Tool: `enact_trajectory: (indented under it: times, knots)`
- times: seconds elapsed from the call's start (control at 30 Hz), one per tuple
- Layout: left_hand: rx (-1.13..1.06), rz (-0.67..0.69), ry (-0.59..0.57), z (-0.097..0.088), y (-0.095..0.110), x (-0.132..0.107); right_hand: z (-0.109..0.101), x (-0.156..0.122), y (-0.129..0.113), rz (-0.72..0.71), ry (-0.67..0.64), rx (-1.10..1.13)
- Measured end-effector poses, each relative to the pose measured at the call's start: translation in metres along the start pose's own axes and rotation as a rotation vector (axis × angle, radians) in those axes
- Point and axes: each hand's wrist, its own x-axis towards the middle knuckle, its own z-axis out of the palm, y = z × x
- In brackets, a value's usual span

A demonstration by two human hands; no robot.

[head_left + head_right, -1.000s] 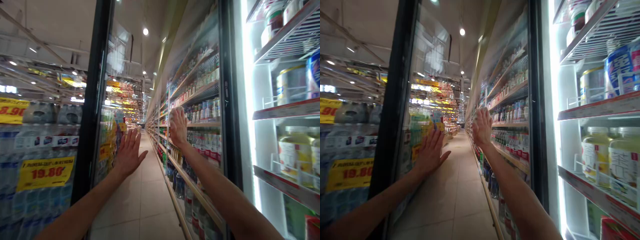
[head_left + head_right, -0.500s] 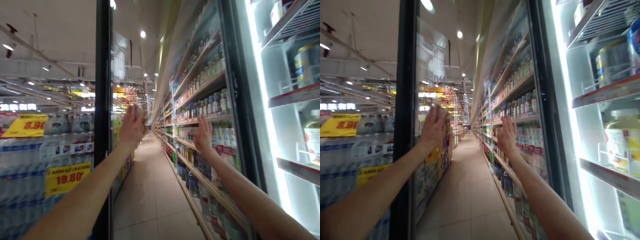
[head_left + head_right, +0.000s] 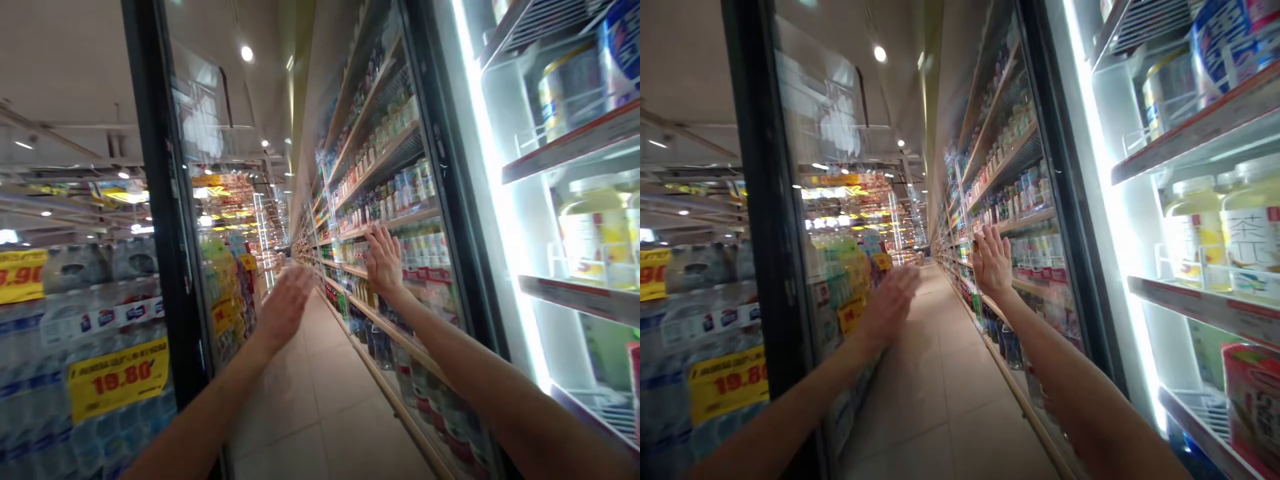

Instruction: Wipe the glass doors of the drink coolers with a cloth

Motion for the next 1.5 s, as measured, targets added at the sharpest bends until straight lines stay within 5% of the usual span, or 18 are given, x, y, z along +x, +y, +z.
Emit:
enact_trajectory:
  times: [0.07,0.13,0.2,0.3,0.4,0.47,0.53,0.6,0.67,0.77,0.83,0.9,1.0,1.07,1.27,1.33,1.43,1.5]
  knots:
    - [0.085,-0.293,0.097,-0.004,-0.026,0.014,0.000,0.000,0.001,0.003,-0.004,-0.008]
    - [0.123,-0.412,0.128,-0.003,-0.027,0.019,0.000,0.001,0.001,-0.001,-0.006,-0.014]
    - [0.095,-0.286,0.061,0.004,-0.002,0.008,0.001,0.001,0.002,-0.004,-0.004,-0.013]
    - [-0.006,0.103,-0.117,0.013,0.046,-0.023,0.002,0.000,0.003,-0.016,0.009,0.002]
    - [-0.057,0.290,-0.186,0.010,0.048,-0.028,0.002,-0.001,0.003,-0.017,0.022,0.024]
    - [-0.009,0.124,-0.107,0.005,0.022,-0.011,0.001,-0.001,0.003,-0.009,0.028,0.033]
    - [0.091,-0.233,0.053,0.002,-0.004,0.008,0.000,-0.001,0.003,-0.006,0.034,0.039]
    - [0.148,-0.361,0.107,0.004,-0.009,0.015,-0.001,-0.001,0.003,-0.009,0.038,0.043]
    - [0.132,-0.188,0.010,0.006,0.010,0.002,-0.002,-0.001,0.003,-0.011,0.040,0.044]
    - [0.012,0.279,-0.222,0.004,0.049,-0.040,-0.002,-0.001,0.003,-0.016,0.055,0.044]
    - [-0.055,0.415,-0.284,-0.004,0.052,-0.061,-0.001,-0.001,0.003,-0.017,0.062,0.044]
    - [-0.036,0.291,-0.249,-0.016,0.033,-0.067,-0.001,0.000,0.003,-0.017,0.062,0.044]
    - [0.130,-0.110,-0.097,-0.029,0.000,-0.065,0.000,0.000,0.004,-0.011,0.057,0.036]
    - [0.178,-0.206,-0.050,-0.032,-0.001,-0.072,-0.001,-0.001,0.004,-0.008,0.048,0.033]
    - [-0.056,0.486,-0.359,-0.033,0.044,-0.109,-0.002,-0.004,0.005,-0.019,0.044,0.046]
    - [-0.004,0.320,-0.308,-0.035,0.030,-0.098,-0.003,-0.005,0.005,-0.014,0.046,0.049]
    - [0.165,-0.142,-0.124,-0.037,0.003,-0.076,-0.003,-0.005,0.005,-0.005,0.032,0.059]
    - [0.162,-0.160,-0.110,-0.035,0.003,-0.074,-0.003,-0.004,0.004,0.001,0.018,0.066]
